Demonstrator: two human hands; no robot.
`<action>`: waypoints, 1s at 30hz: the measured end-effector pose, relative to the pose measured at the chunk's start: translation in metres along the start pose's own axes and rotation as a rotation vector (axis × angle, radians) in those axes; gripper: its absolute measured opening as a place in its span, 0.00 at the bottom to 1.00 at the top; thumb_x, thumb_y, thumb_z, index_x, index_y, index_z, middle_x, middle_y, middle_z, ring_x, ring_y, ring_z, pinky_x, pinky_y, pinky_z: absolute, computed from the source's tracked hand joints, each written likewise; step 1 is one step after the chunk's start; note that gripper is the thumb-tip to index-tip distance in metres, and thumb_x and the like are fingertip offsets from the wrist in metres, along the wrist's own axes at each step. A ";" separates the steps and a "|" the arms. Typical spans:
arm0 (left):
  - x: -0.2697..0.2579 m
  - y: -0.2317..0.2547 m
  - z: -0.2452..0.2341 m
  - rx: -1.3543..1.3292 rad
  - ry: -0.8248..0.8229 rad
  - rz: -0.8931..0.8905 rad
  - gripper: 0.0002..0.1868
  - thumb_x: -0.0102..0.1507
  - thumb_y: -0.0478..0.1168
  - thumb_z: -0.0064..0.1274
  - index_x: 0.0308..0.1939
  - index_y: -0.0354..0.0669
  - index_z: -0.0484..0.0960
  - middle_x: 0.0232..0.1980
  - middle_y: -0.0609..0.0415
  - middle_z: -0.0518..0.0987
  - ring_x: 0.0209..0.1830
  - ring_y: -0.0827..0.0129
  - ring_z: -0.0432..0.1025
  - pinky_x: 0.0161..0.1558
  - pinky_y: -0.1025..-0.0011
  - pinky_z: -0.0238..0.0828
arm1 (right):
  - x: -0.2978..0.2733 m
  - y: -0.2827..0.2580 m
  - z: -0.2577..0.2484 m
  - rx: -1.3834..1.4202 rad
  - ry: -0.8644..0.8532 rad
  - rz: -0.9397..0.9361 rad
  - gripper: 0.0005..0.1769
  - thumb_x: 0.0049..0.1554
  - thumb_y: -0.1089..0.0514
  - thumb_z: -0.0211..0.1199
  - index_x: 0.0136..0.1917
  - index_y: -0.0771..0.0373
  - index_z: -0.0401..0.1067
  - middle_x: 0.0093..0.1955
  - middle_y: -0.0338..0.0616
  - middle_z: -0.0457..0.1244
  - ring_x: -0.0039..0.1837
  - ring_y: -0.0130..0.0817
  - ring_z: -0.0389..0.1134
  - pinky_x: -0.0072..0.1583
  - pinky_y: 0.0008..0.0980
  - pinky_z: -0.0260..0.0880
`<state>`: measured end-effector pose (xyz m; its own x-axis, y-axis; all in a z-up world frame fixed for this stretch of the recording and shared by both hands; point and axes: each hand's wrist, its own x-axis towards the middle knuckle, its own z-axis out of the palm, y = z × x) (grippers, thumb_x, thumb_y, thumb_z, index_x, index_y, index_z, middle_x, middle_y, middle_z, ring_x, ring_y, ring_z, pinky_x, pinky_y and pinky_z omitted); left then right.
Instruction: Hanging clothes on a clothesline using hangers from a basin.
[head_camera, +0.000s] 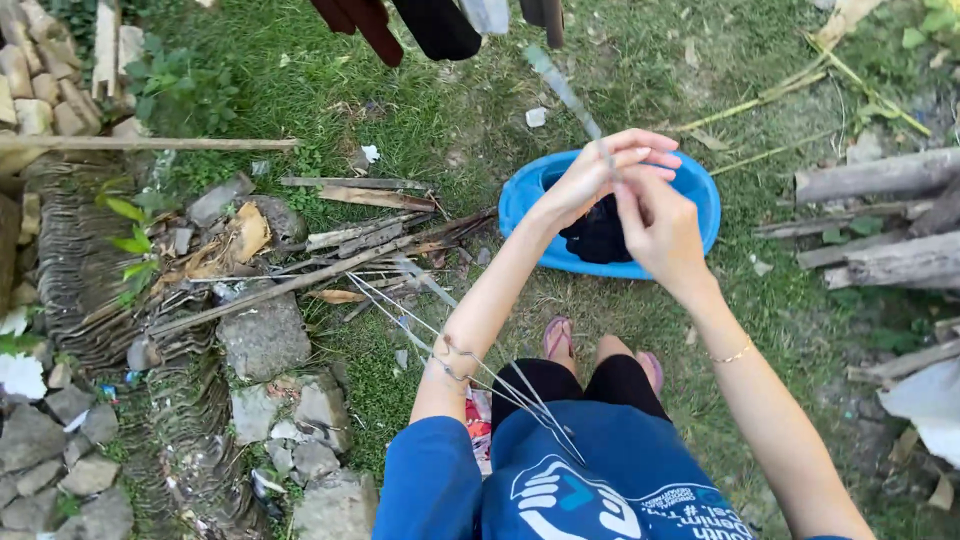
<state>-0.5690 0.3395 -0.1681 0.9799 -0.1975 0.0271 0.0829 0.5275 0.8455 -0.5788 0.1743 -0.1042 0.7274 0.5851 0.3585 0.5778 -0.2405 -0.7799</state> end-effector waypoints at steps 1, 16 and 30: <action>-0.004 0.001 0.004 -0.009 -0.007 -0.005 0.22 0.73 0.49 0.49 0.64 0.37 0.77 0.58 0.46 0.83 0.57 0.63 0.79 0.60 0.62 0.77 | -0.001 0.002 0.000 -0.008 0.001 0.009 0.07 0.65 0.66 0.62 0.57 0.65 0.74 0.38 0.49 0.65 0.36 0.36 0.67 0.41 0.34 0.66; -0.039 0.012 0.032 0.976 0.732 0.018 0.19 0.63 0.42 0.60 0.51 0.34 0.75 0.48 0.43 0.81 0.50 0.59 0.76 0.54 0.63 0.74 | -0.004 0.085 0.017 -0.265 0.047 -0.074 0.05 0.64 0.57 0.63 0.52 0.60 0.74 0.44 0.45 0.67 0.41 0.43 0.70 0.40 0.38 0.68; -0.048 -0.071 -0.074 0.916 0.563 0.052 0.11 0.68 0.41 0.55 0.44 0.35 0.78 0.39 0.50 0.77 0.34 0.65 0.71 0.40 0.70 0.69 | 0.012 0.168 0.088 -0.086 -0.359 0.099 0.10 0.62 0.54 0.63 0.53 0.61 0.75 0.47 0.46 0.68 0.53 0.45 0.69 0.55 0.40 0.68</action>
<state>-0.6084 0.3725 -0.2683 0.9403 0.3396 0.0232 0.1002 -0.3413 0.9346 -0.5053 0.2093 -0.2760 0.6143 0.7861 0.0689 0.5509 -0.3648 -0.7506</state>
